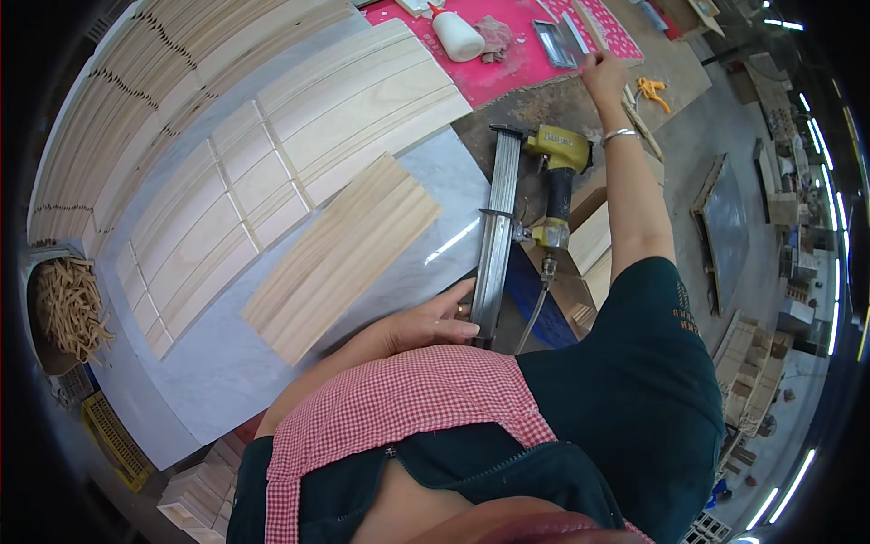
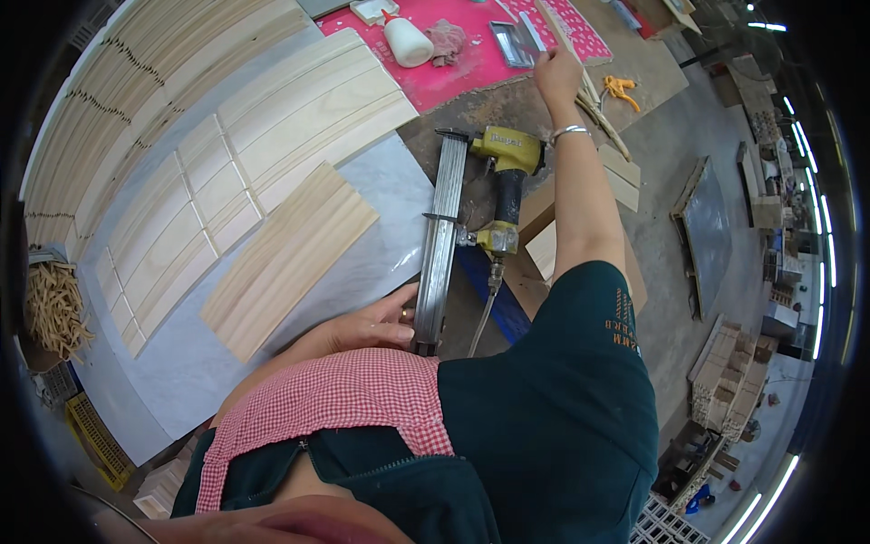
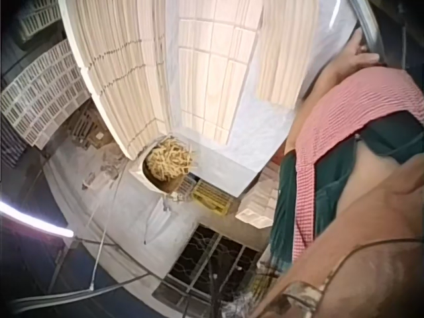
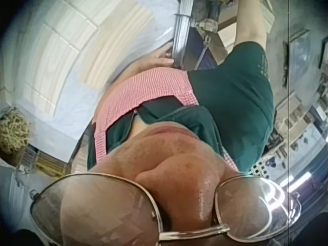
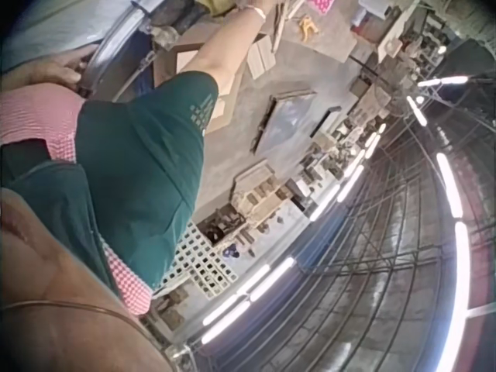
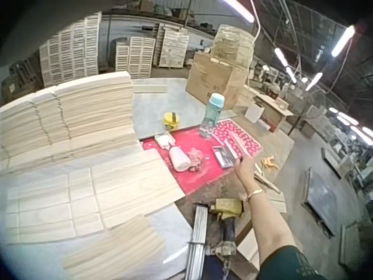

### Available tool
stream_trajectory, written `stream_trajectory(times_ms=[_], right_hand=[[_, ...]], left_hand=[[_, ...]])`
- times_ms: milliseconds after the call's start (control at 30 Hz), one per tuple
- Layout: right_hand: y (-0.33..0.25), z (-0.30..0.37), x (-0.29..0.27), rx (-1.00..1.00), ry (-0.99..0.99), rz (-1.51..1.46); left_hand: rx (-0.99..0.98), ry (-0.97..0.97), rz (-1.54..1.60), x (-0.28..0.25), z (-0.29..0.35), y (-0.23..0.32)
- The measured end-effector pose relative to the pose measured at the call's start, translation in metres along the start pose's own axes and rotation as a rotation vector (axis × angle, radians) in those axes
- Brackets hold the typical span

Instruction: Assemble wooden boxes by applying glue and using a staple gun to secure components.

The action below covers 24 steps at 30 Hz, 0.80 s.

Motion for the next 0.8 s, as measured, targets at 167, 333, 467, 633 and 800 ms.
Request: stream_trajectory(times_ms=[167,333,467,633,800], right_hand=[[-0.001,0.034,-0.055,0.103,-0.009,-0.3],[-0.022,0.084,-0.112,0.184,-0.057,-0.695],[-0.034,0.107,-0.127,0.169,-0.127,-0.854],[-0.053,0.139,-0.118,0.022,-0.338,-0.886],[-0.076,0.144,-0.096,-0.112,-0.508,-0.85]], left_hand=[[-0.05,0.019,0.087,0.002,0.003,0.001],[-0.007,0.046,0.087,0.003,0.005,-0.003],[0.044,0.072,0.082,0.003,0.007,-0.004],[0.061,0.099,0.032,0.007,0.012,-0.017],[0.097,0.174,0.009,0.014,0.017,-0.02]])
Point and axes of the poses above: each hand's wrist, its own z-axis away from the middle knuckle, its own x-axis out of the palm, y = z × x, the point moved 3 cm from there along -z, towards the middle knuckle, and after that the axes turned 5 degrees about z, right-handed, at the moved point
